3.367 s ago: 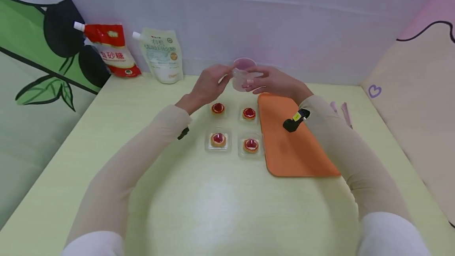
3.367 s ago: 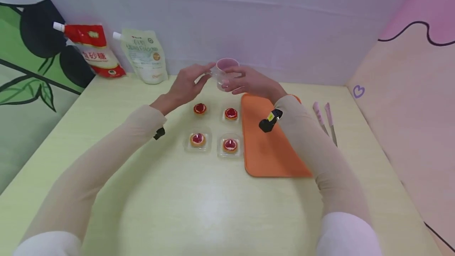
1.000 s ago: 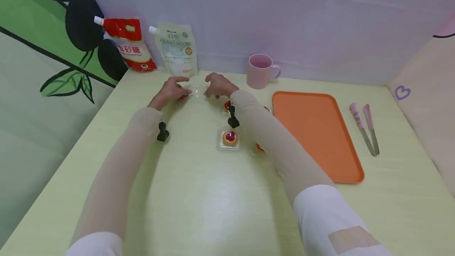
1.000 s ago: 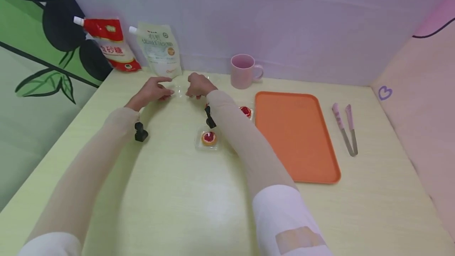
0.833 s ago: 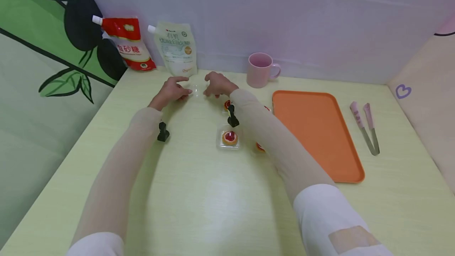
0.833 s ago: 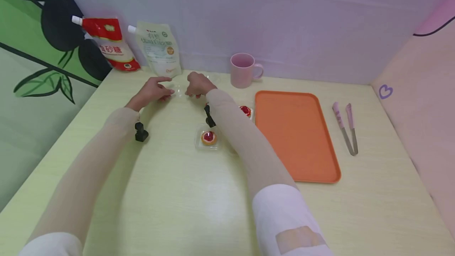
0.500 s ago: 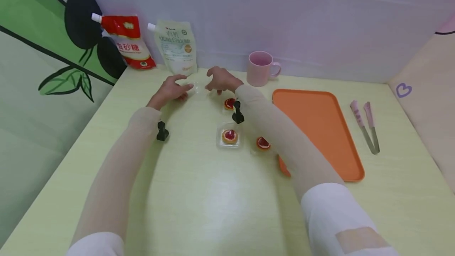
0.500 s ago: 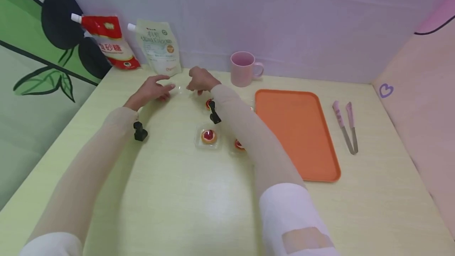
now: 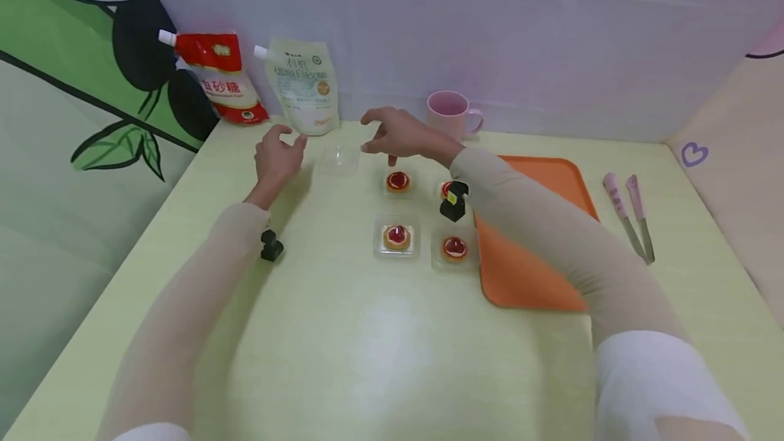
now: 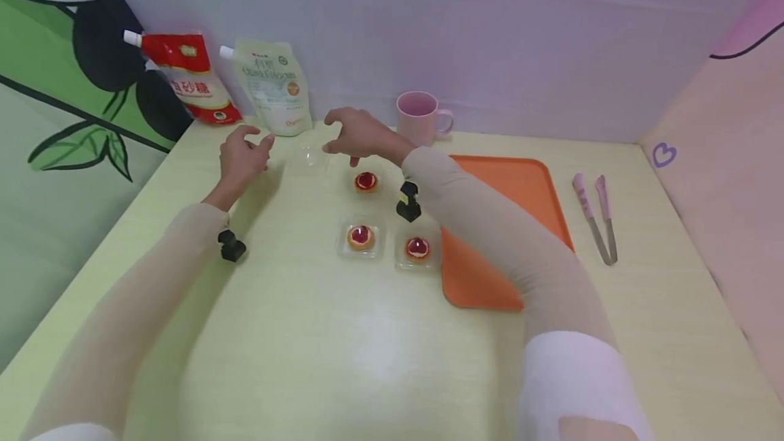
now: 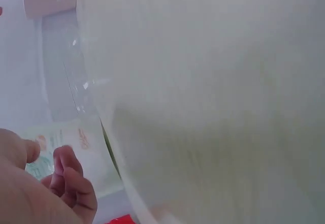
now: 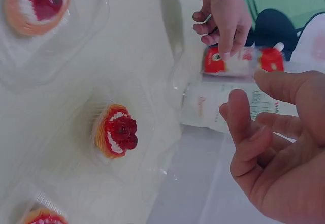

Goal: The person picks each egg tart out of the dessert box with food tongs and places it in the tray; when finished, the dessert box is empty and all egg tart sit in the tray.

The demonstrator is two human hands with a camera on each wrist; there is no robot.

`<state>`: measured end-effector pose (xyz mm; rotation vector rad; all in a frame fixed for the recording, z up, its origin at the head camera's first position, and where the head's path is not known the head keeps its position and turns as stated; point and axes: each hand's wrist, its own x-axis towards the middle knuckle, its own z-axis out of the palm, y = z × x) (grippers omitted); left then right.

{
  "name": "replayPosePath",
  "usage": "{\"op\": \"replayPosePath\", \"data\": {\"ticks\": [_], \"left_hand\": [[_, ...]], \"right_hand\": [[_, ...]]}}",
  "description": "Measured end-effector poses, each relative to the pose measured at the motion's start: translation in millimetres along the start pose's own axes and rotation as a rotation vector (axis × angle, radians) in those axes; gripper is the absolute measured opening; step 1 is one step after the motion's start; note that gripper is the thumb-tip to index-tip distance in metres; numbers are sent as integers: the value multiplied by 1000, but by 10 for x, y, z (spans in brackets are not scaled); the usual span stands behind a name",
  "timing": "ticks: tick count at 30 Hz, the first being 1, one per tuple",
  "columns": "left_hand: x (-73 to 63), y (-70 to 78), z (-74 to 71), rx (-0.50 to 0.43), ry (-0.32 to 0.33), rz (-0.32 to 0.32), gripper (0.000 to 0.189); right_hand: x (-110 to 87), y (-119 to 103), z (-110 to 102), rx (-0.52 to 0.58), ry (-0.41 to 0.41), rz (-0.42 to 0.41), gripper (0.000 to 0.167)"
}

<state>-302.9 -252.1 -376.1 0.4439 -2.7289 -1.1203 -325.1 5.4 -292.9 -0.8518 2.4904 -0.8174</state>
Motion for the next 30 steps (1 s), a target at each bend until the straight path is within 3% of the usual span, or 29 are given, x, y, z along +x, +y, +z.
{"op": "replayPosePath", "data": {"ticks": [2,4,8,11,14,18,23,30], "left_hand": [[-89,24,-3,-8,34,44,45],[-191,48,5,2,-8,121,37],[-405,74,63,33,-254,304,29],[-542,105,129,54,-459,407,35],[-656,166,197,47,-615,445,49],[-766,199,288,22,-753,456,68],[-849,177,376,22,-857,522,91],[-932,209,438,81,-838,560,106]], "right_hand": [[-139,17,-29,7,22,-30,59],[-272,49,-40,-1,42,-44,58],[-508,159,39,-40,71,-68,57],[-653,262,154,-60,77,-87,55],[-750,349,260,-70,48,-88,54],[-837,409,377,-121,-1,-93,57],[-948,422,487,-162,-32,-95,65],[-1051,436,590,-209,-29,-61,70]]}}
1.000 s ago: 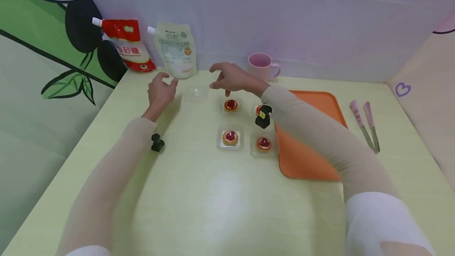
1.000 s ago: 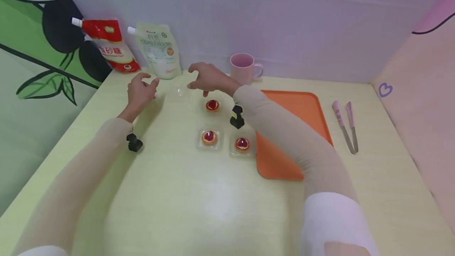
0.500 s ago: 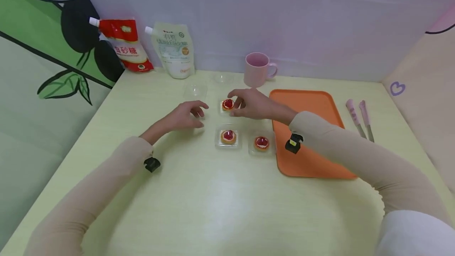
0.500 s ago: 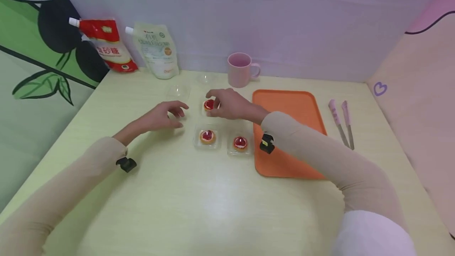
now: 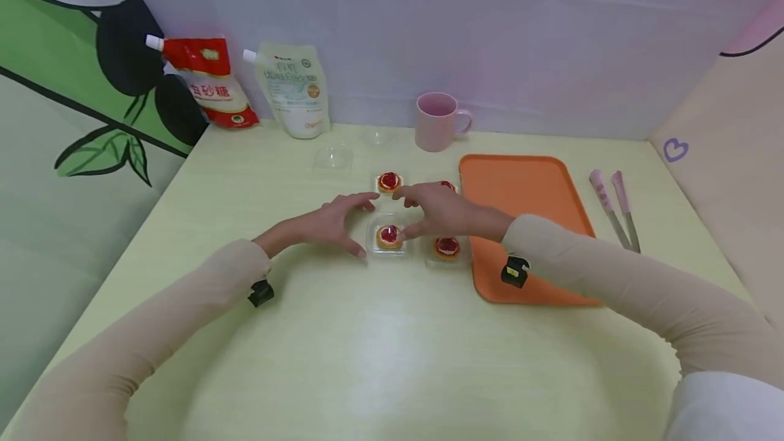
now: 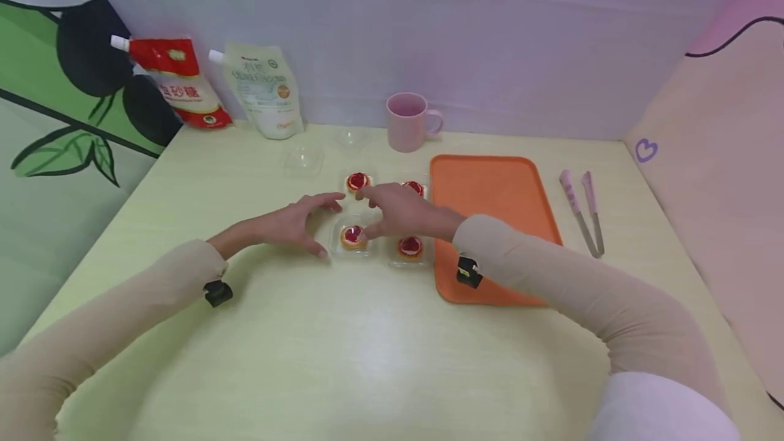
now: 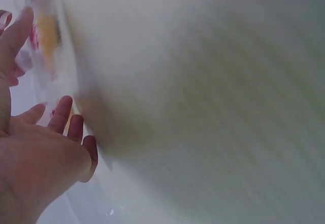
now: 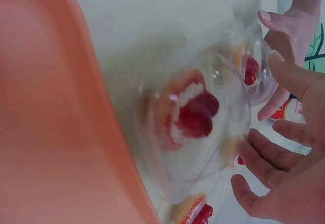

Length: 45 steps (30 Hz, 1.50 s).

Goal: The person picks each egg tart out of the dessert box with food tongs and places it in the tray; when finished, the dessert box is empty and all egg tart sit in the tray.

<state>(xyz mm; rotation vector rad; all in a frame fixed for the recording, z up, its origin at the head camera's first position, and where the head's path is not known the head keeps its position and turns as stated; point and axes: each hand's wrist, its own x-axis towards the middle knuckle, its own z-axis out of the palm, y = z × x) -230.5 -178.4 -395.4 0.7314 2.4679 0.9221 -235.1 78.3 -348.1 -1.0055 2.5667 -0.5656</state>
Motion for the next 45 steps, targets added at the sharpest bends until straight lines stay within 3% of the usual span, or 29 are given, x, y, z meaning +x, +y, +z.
{"op": "replayPosePath", "data": {"ticks": [11,21,31,40,45], "left_hand": [[2,25,244,94,104,45,108],[8,41,407,125,189,52,98],[4,53,443,123,242,42,91],[2,65,455,134,254,29,89],[10,66,456,133,251,25,87]], "right_hand": [[-28,-61,142,-109,0,-62,76],[-68,-82,183,-88,10,-64,77],[-64,-90,212,-117,25,-83,75],[-44,-131,253,-217,6,-60,89],[-29,-183,267,-304,-1,-63,88]]}}
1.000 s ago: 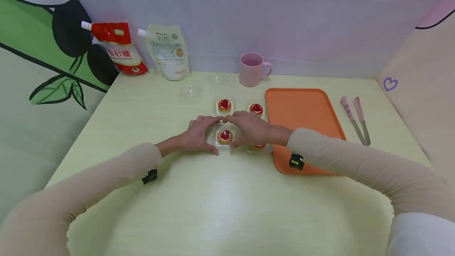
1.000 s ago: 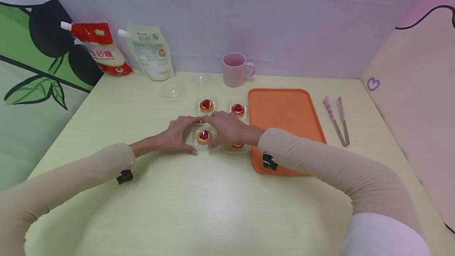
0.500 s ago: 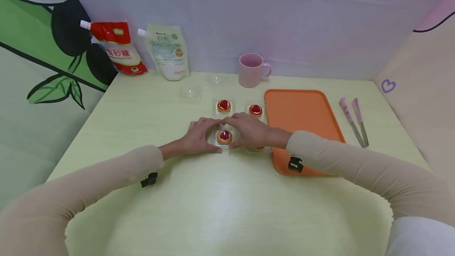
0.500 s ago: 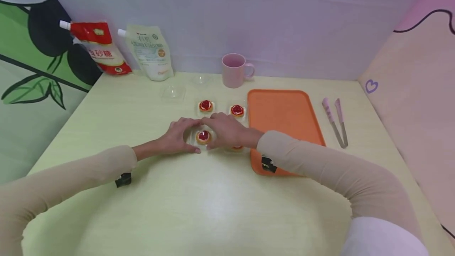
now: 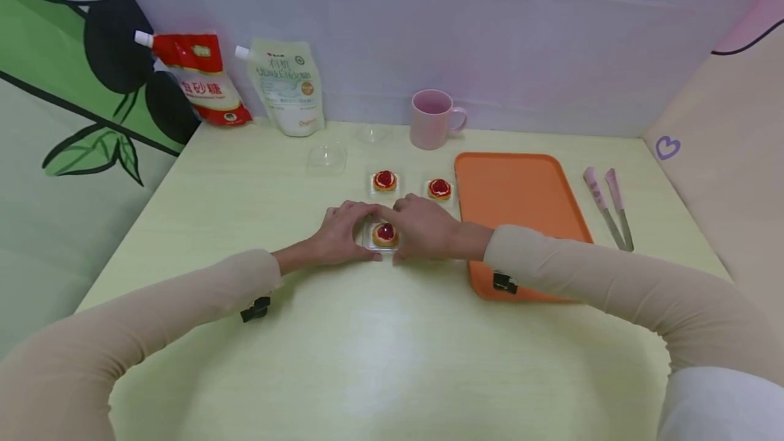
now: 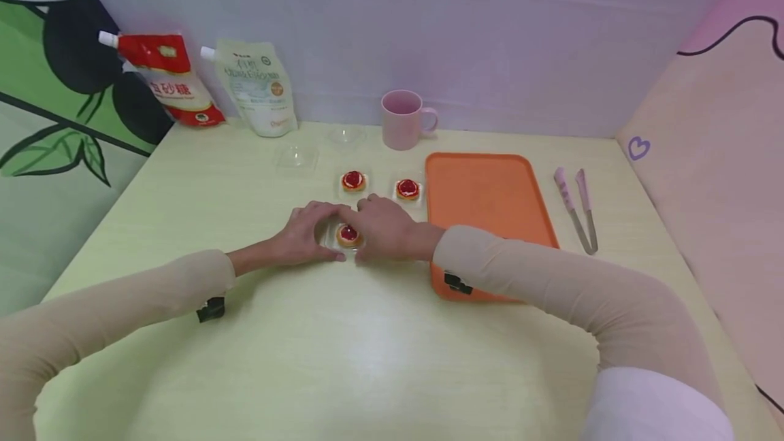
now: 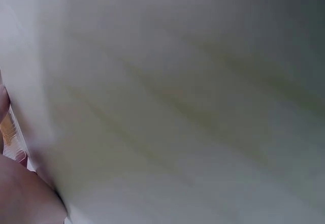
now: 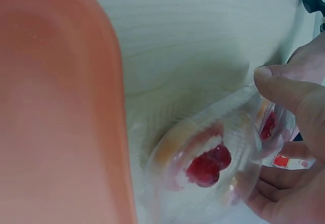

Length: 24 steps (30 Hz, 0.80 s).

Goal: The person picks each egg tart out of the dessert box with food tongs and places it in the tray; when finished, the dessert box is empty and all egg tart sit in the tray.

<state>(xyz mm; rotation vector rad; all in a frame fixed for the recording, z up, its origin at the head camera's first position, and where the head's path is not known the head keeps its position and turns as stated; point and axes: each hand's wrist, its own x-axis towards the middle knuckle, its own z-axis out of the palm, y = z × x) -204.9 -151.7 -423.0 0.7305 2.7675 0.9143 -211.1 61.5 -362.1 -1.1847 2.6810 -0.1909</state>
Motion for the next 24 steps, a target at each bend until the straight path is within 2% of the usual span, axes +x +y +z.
{"op": "replayPosePath", "data": {"ticks": [3,12,24], "left_hand": [[4,-12,6,4,4,3,87],[-2,-1,6,-1,11,11,87],[-3,4,-3,2,9,3,88]], "right_hand": [[9,-18,-14,-22,-3,-11,84],[18,-17,-95,12,-48,-14,83],[53,32,-87,35,-42,-40,80]]}}
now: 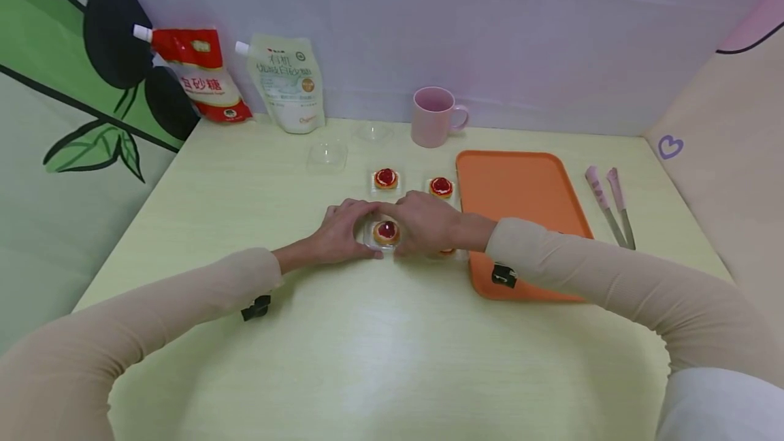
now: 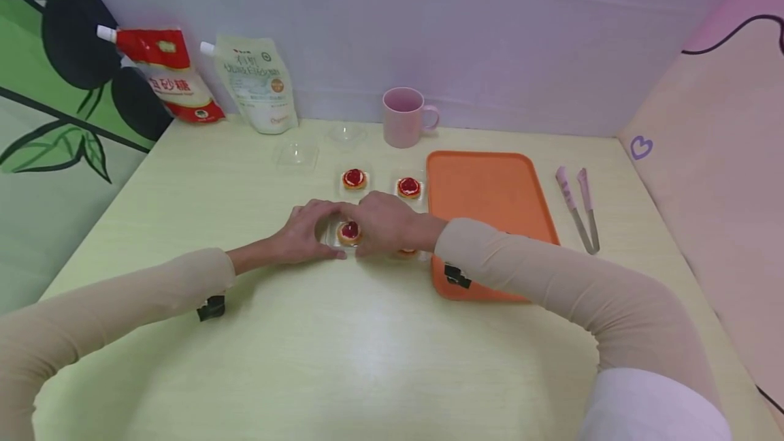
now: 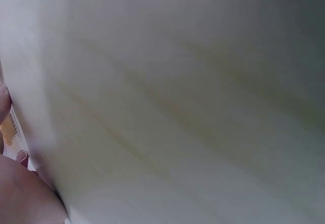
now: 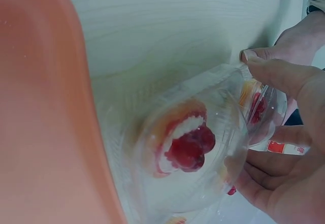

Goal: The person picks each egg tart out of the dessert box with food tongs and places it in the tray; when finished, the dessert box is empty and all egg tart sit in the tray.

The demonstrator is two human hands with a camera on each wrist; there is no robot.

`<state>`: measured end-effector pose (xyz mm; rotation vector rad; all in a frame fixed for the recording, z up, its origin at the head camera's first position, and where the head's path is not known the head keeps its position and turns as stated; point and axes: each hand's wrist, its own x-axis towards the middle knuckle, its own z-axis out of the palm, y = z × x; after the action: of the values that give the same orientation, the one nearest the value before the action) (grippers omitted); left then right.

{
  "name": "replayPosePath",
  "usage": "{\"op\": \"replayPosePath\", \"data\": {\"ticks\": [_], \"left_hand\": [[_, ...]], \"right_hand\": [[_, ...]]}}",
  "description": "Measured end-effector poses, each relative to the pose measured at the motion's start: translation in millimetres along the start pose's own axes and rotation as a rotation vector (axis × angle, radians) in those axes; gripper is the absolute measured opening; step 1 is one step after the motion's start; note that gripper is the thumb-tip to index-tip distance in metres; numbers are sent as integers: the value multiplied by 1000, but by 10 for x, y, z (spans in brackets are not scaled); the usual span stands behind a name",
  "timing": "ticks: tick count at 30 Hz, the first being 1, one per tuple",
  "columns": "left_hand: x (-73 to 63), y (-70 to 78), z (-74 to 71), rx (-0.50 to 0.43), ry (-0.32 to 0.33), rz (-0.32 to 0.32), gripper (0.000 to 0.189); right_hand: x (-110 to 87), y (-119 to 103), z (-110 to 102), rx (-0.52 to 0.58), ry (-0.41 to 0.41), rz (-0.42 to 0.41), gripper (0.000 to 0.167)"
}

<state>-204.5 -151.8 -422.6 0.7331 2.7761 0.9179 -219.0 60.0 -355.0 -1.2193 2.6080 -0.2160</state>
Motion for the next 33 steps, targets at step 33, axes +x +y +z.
{"op": "replayPosePath", "data": {"ticks": [33], "left_hand": [[16,-16,11,-48,-7,-37,94]], "right_hand": [[42,229,-219,347,-169,100,74]]}}
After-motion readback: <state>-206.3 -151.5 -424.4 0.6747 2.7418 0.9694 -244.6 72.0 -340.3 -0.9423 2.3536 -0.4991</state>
